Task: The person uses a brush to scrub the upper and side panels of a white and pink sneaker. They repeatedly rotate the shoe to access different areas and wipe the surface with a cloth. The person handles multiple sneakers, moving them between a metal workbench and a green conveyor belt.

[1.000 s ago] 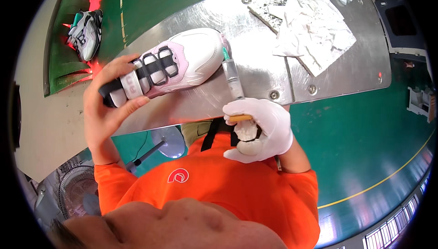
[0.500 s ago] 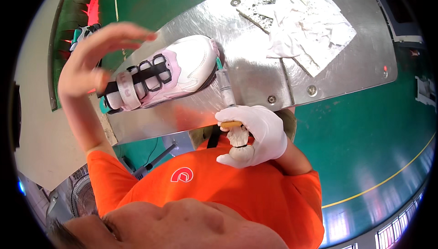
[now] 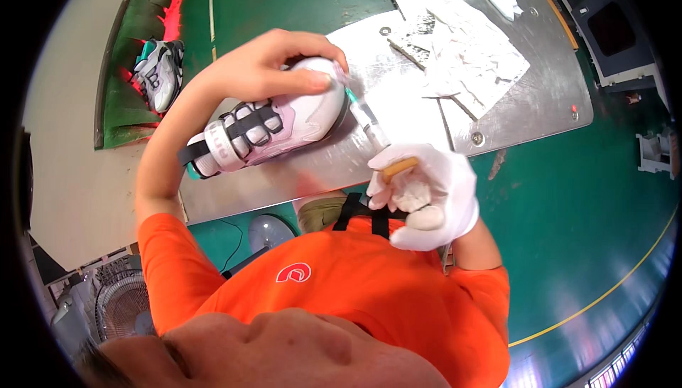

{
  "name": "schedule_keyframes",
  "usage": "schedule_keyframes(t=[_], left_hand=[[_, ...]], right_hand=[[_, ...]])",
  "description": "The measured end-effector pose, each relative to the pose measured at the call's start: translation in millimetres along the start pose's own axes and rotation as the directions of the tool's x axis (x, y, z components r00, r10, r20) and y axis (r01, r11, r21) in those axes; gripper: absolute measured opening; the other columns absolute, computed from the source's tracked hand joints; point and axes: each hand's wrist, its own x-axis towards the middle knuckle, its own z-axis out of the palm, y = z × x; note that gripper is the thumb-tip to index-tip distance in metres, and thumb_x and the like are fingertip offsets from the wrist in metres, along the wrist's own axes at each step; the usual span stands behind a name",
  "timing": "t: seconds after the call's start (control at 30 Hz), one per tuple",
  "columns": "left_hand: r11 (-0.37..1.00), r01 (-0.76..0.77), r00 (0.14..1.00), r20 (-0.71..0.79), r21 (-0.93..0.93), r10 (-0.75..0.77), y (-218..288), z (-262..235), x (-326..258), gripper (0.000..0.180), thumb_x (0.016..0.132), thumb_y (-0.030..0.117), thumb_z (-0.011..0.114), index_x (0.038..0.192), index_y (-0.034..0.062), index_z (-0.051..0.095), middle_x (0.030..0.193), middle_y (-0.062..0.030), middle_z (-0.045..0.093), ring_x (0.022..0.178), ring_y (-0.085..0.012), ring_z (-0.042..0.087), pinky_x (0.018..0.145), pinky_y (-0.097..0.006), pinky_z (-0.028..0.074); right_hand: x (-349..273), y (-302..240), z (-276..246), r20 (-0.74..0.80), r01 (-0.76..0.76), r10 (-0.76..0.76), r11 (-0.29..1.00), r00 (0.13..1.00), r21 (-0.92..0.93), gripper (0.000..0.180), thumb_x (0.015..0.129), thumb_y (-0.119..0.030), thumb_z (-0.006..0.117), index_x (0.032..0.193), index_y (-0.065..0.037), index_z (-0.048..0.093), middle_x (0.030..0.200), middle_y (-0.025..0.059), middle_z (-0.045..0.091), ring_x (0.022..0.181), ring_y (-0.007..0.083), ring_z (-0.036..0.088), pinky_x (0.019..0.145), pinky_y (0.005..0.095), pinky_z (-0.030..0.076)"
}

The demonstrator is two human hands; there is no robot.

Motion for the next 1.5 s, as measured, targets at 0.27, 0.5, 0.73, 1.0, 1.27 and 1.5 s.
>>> schedule_keyframes(t=[0.27, 0.5, 0.73, 1.0, 1.27, 1.5], left_hand=[[0.866, -0.448, 0.769, -0.589, -0.222, 0.247, 3, 6, -95, 0.052, 0.091, 0.032, 0.064, 0.125, -0.0053, 0.053, 0.116, -0.0106, 0.06, 0.106, -0.0174, 0.058, 0.092, -0.029, 0.045], [0.769, -0.596, 0.5, -0.856, -0.23, 0.131, -33, 25, -122, 0.043, 0.092, 0.029, 0.064, 0.12, -0.003, 0.058, 0.107, -0.0061, 0.065, 0.097, -0.0118, 0.059, 0.085, -0.025, 0.046], [0.629, -0.684, 0.366, -0.92, -0.369, -0.142, -83, 29, -132, 0.042, 0.097, 0.029, 0.057, 0.121, -0.0046, 0.058, 0.106, -0.0087, 0.066, 0.091, -0.0125, 0.064, 0.078, -0.024, 0.05], [0.51, -0.69, 0.289, -0.842, -0.513, -0.457, -128, 42, -134, 0.039, 0.097, 0.033, 0.056, 0.108, -0.0045, 0.061, 0.098, -0.0076, 0.067, 0.084, -0.0116, 0.064, 0.072, -0.023, 0.05], [0.446, -0.55, 0.296, -0.664, -0.706, -0.687, -128, 46, -133, 0.047, 0.098, 0.043, 0.05, 0.109, -0.0013, 0.062, 0.096, -0.0088, 0.068, 0.081, -0.0159, 0.066, 0.069, -0.029, 0.053], [0.339, -0.592, 0.34, -0.607, -0.732, -0.718, -124, 46, -129, 0.046, 0.096, 0.045, 0.053, 0.107, 0.0006, 0.062, 0.093, -0.0083, 0.068, 0.08, -0.0166, 0.066, 0.069, -0.03, 0.053]], right_hand=[[55, -58, 64, 0.121, 0.215, -0.194, 0.955, 0.974, -0.203, 0.053, 0.059, -0.019, 0.078, 0.1, 0.007, 0.058, 0.075, 0.023, 0.062, 0.057, 0.0272, 0.062, 0.05, 0.0316, 0.05], [99, -39, 93, 0.219, 0.261, -0.206, 0.928, 0.954, -0.266, 0.045, 0.067, -0.014, 0.063, 0.105, 0.008, 0.056, 0.075, 0.0208, 0.06, 0.058, 0.0245, 0.061, 0.048, 0.0298, 0.049], [136, -9, 78, 0.207, 0.036, 0.003, 0.982, 0.978, -0.184, 0.058, 0.059, -0.008, 0.061, 0.114, 0.008, 0.055, 0.087, 0.0134, 0.061, 0.07, 0.0176, 0.063, 0.062, 0.0259, 0.049], [154, 24, 65, 0.121, -0.226, 0.235, 0.971, 0.965, -0.082, 0.066, 0.056, -0.013, 0.064, 0.117, 0.01, 0.054, 0.085, 0.0154, 0.062, 0.068, 0.0192, 0.064, 0.064, 0.0264, 0.052], [151, 28, 55, 0.122, -0.337, 0.334, 0.942, 0.935, 0.004, 0.078, 0.06, -0.024, 0.074, 0.121, 0.015, 0.046, 0.09, 0.0198, 0.061, 0.068, 0.0237, 0.066, 0.062, 0.0282, 0.054], [148, 28, 47, 0.16, -0.391, 0.377, 0.918, 0.912, 0.062, 0.077, 0.063, -0.024, 0.074, 0.118, 0.019, 0.045, 0.085, 0.0258, 0.06, 0.07, 0.027, 0.064, 0.06, 0.0294, 0.056]])
